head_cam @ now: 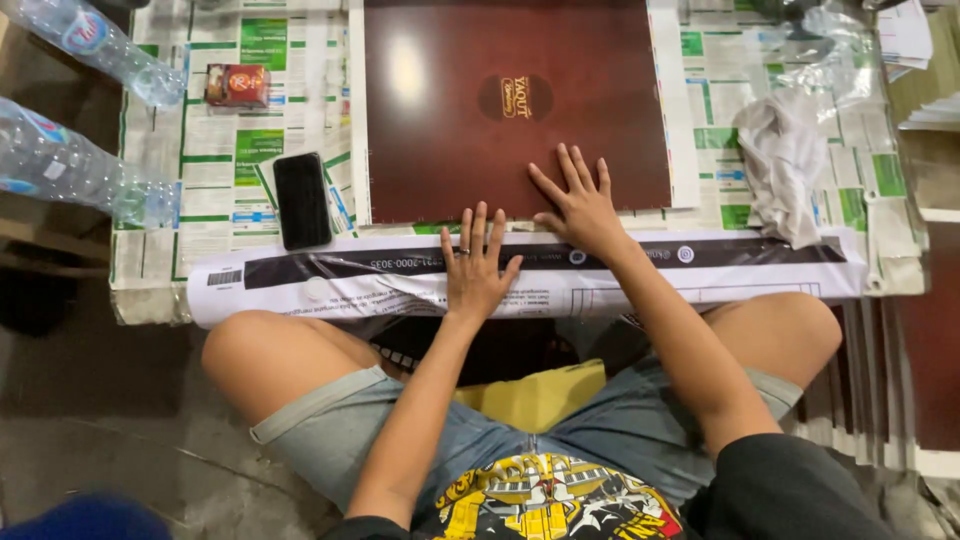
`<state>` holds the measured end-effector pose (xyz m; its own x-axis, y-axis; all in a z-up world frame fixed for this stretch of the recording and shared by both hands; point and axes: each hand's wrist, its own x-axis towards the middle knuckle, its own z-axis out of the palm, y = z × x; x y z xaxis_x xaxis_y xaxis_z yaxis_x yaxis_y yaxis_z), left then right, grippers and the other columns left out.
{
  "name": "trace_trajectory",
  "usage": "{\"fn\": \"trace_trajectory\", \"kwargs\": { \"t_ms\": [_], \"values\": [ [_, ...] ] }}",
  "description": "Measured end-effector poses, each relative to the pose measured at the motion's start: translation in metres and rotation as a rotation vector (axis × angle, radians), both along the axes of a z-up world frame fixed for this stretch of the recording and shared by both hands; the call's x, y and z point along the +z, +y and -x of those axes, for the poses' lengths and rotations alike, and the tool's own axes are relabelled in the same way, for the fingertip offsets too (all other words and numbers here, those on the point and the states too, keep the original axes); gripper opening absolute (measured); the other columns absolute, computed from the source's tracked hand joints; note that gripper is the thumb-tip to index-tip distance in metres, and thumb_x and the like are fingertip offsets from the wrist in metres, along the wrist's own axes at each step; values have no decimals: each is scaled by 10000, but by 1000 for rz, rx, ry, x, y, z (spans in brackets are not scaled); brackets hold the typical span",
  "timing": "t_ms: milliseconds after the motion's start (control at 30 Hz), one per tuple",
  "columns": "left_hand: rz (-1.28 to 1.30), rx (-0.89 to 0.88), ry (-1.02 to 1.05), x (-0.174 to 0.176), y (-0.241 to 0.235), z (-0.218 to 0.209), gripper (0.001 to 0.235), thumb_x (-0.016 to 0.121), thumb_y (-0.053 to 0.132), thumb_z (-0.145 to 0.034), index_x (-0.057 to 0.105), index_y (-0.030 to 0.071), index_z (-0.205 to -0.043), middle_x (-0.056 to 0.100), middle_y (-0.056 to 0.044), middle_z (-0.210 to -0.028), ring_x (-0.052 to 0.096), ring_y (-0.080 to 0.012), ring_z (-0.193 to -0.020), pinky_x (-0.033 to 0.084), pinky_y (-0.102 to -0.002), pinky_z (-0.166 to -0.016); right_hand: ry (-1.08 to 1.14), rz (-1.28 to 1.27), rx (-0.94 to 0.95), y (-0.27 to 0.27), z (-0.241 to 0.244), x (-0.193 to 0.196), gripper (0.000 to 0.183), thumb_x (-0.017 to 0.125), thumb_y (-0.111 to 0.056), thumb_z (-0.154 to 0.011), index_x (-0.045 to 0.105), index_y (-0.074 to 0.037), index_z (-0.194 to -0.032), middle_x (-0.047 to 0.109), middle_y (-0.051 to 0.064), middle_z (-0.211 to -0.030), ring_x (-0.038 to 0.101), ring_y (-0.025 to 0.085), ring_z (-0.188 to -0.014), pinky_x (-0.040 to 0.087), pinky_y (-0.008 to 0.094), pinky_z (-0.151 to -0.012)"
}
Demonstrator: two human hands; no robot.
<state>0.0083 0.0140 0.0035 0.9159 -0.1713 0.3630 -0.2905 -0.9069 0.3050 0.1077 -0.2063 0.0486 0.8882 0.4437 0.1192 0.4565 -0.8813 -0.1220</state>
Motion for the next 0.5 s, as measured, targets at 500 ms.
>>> {"fn": "trace_trajectory", "kwargs": {
  "t_ms": [500],
  "values": [
    [10,-31,12,-1,3,1,860,608,570,-963,280,134,-1628,206,-184,-1686,168,-354,-1563,102,-662,-1235,-189,-121,-303,26,45,2,527,617,-492,-1033,514,-371,-1535,525,47,-1562,438,272,-1485,168,611,-1233]
  ]
}}
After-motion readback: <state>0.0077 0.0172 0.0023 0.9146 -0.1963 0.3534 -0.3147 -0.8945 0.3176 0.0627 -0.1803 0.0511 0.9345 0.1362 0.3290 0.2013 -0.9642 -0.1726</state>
